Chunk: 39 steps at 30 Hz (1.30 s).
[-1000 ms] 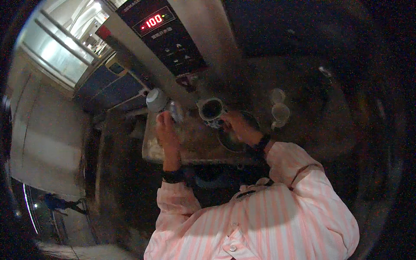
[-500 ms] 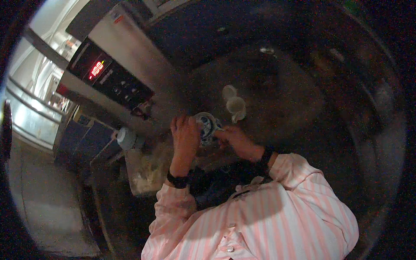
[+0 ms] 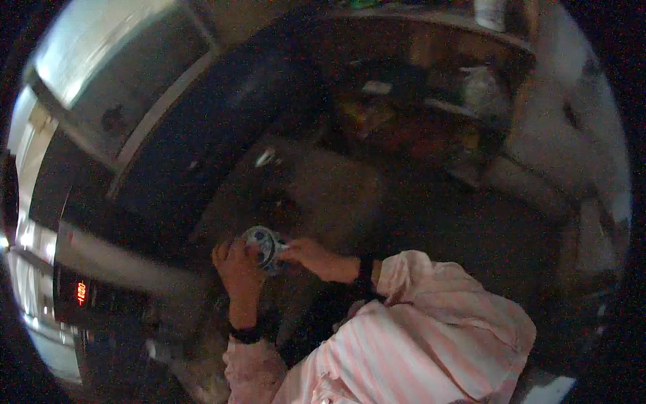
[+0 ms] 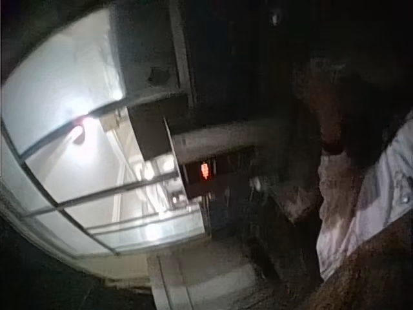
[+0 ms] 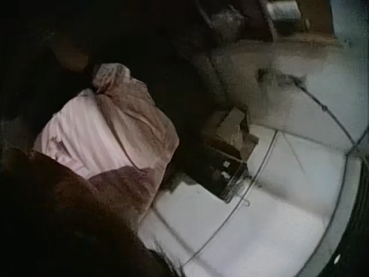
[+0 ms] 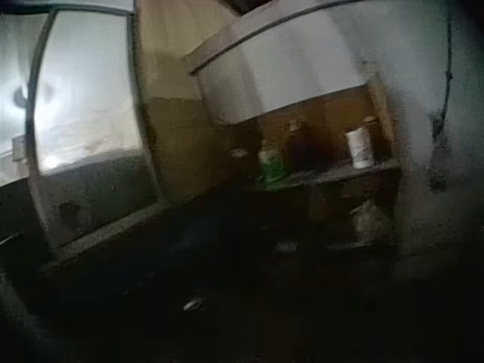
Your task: Making tea by filling a ceramic cup and a paper cup with water from a dispenser and adding ingredients from a bowl.
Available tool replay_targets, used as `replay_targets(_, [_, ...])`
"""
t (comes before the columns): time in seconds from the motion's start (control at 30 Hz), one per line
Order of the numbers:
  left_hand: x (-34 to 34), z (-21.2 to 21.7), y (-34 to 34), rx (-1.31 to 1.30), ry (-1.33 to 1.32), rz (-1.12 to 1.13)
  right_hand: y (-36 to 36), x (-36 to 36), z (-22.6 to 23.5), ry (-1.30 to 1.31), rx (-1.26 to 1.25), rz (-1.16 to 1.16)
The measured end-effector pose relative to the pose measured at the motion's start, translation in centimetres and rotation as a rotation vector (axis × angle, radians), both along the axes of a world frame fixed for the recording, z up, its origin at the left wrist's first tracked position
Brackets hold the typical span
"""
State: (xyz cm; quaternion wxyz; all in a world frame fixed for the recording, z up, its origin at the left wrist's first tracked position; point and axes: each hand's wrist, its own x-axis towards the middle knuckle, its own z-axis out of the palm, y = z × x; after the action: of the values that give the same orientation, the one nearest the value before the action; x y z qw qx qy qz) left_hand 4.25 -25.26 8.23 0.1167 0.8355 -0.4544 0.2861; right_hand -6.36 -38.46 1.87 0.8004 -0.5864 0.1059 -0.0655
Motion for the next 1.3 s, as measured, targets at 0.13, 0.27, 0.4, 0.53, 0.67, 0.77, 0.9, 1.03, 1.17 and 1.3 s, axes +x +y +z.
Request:
replay_targets(0.13, [-0.7, 0.2, -8.0, -0.002, 0.071, -0.061, -8.3, -2.0, 1.4, -0.042, -0.191, 0.006])
replay_targets(0.27, [-3.0, -0.1, -15.0, -0.099, 0.099, -0.214, -15.1, -5.1, 1.9, -0.018, 0.116, -0.263])
replay_targets(0.4, [-5.1, -2.4, -19.1, -0.053, 0.185, -0.288, -25.2, -8.5, -0.8, -0.005, 0.113, -0.427])
replay_targets(0.53, [-5.6, -5.0, -17.4, 0.056, 0.347, -0.223, -33.8, -10.3, -2.4, -0.103, 0.103, -0.622])
replay_targets(0.67, [-5.1, -8.0, -11.7, 0.115, 0.362, -0.161, -41.7, -10.7, -4.3, -0.14, 0.109, -0.883])
replay_targets(0.77, [-5.3, -8.3, -10.6, 0.153, 0.487, -0.044, -50.9, -12.2, -9.0, -0.184, 0.02, -1.02])
replay_targets(0.9, [-4.9, -8.4, -7.7, 0.145, 0.567, 0.039, -55.0, -13.6, -11.5, -0.188, 0.05, -1.192])
replay_targets(1.03, [-4.0, -8.6, -6.2, 0.071, 0.572, 0.063, -58.0, -15.0, -12.4, -0.197, -0.219, -1.31])
replay_targets(1.17, [-3.7, -9.2, -2.3, -0.087, 0.605, 0.114, -59.5, -16.6, -15.0, 0.128, -0.87, -1.438])
replay_targets(1.3, [-4.2, -8.8, -0.2, -0.152, 0.643, 0.141, -62.5, -20.4, -15.3, 0.518, -1.431, -1.153])
